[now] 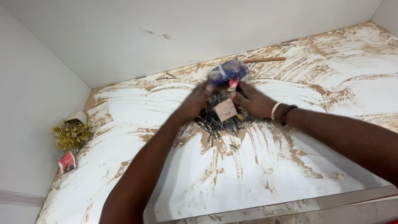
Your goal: The person clears a cluttered workbench by moving a circular saw blade and a bag of nails. They then pick up a small cardboard box and proceed to gather loose nails from the surface, placing them into the box one by one.
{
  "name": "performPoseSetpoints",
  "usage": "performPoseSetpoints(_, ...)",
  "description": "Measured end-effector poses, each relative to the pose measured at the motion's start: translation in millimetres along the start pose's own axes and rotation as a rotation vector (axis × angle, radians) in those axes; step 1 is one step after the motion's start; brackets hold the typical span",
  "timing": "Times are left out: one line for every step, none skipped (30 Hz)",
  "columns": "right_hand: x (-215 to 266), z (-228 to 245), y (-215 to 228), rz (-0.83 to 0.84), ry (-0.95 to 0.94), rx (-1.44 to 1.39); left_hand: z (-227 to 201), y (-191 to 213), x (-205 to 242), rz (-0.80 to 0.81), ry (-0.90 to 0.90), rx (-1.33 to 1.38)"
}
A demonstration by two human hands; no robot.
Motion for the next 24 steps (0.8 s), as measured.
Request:
performPoseSetpoints(5.1, 16.4, 0.1, -0.021, 0.09, 0.036, -21.4, -13.8, 15.1, 0.032, -0.081, -0.054)
performPoseSetpoints(11.3, 29.7, -2.2, -0.041, 0.178, 0.072, -39.9, -25.0, 31.8, 0.063, -0.16, -0.107)
performPoseSetpoints(16.5, 40.5, -3.8, -0.061, 0.267, 0.108, -49.3, -24.7, 48.2, 0.024, -0.145, -0.112)
performPoseSetpoints(16.1, 29.8, 2.5, -0.062, 0.118, 0.122, -56.1, -20.3, 65.4, -0.015, -0.13, -0.118)
performPoseSetpoints(15.1, 16.3, 16.5, -0.062, -0.031, 0.136, -61.0, -14.0, 78.7, -0.053, -0.116, -0.123)
performPoseSetpoints(12.0, 1.4, 27.3, -0.059, -0.183, 0.146, -60.4, -7.0, 89.0, -0.082, -0.06, -0.231)
performPoseSetpoints(5.8, 8.5, 42.9, -0.119, -0.054, 0.25, -58.1, 1.5, 98.4, -0.111, -0.004, -0.34)
performPoseSetpoints(1.1, 17.8, 57.5, -0.185, 0.081, 0.361, -56.6, 9.5, 103.5, -0.145, 0.043, -0.449)
performPoseSetpoints(-5.0, 16.1, 59.9, -0.168, 0.08, 0.39, -52.9, 11.2, 108.8, -0.135, 0.072, -0.434)
performPoseSetpoints(-9.6, 14.9, 57.6, -0.144, 0.077, 0.416, -45.7, 11.1, 117.2, -0.125, 0.107, -0.415)
performPoseSetpoints(-13.0, 15.8, 53.0, -0.121, 0.075, 0.443, -37.6, 11.2, 123.2, -0.116, 0.143, -0.396)
performPoseSetpoints(-15.9, 15.6, 41.2, -0.067, 0.037, 0.446, -35.2, 10.1, 124.1, -0.121, 0.104, -0.499)
performPoseSetpoints(-20.0, 18.3, 25.1, -0.014, -0.002, 0.449, -32.0, 7.4, 122.8, -0.127, 0.066, -0.601)
performPoseSetpoints(-22.3, 21.9, 10.6, 0.038, -0.044, 0.452, -28.1, 4.6, 122.1, -0.129, 0.026, -0.702)
performPoseSetpoints(-24.2, 27.5, 1.9, 0.05, -0.081, 0.467, -21.8, 2.8, 122.9, -0.126, 0.011, -0.741)
performPoseSetpoints(-24.4, 32.5, -5.6, 0.057, -0.121, 0.481, -16.3, 0.5, 123.4, -0.119, -0.008, -0.781)
performPoseSetpoints(-22.5, 36.2, -10.4, 0.065, -0.162, 0.494, -11.7, -1.2, 124.5, -0.112, -0.026, -0.821)
performPoseSetpoints(-20.0, 44.9, -6.7, 0.0, -0.132, 0.496, -6.9, -1.6, 127.0, -0.108, -0.033, -0.808)
performPoseSetpoints(-20.1, 54.3, 2.3, -0.066, -0.102, 0.499, -3.8, -1.0, 130.2, -0.103, -0.039, -0.795)
performPoseSetpoints(-21.3, 65.3, 16.1, -0.138, -0.069, 0.505, -4.4, 0.8, 131.6, -0.102, -0.051, -0.786)
performPoseSetpoints(-17.3, 69.9, 34.9, -0.186, -0.084, 0.377, -5.3, 2.9, 134.0, -0.109, -0.047, -0.797)
performPoseSetpoints(-6.9, 70.4, 49.9, -0.232, -0.102, 0.243, -5.4, 3.6, 139.2, -0.11, -0.037, -0.808)
performPoseSetpoints(7.9, 86.4, 65.1, -0.325, 0.055, 0.326, -6.5, 3.1, 144.5, -0.111, -0.028, -0.819)
performPoseSetpoints(25.6, 105.0, 81.4, -0.422, 0.221, 0.415, -11.1, 2.6, 148.0, -0.108, -0.035, -0.84)
Point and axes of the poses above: each hand's wrist, its own x-axis away from the middle knuckle, its own y-axis out of the back of the hand, z = x × y, the point moved 8 cm from there along -x, towards the middle knuckle
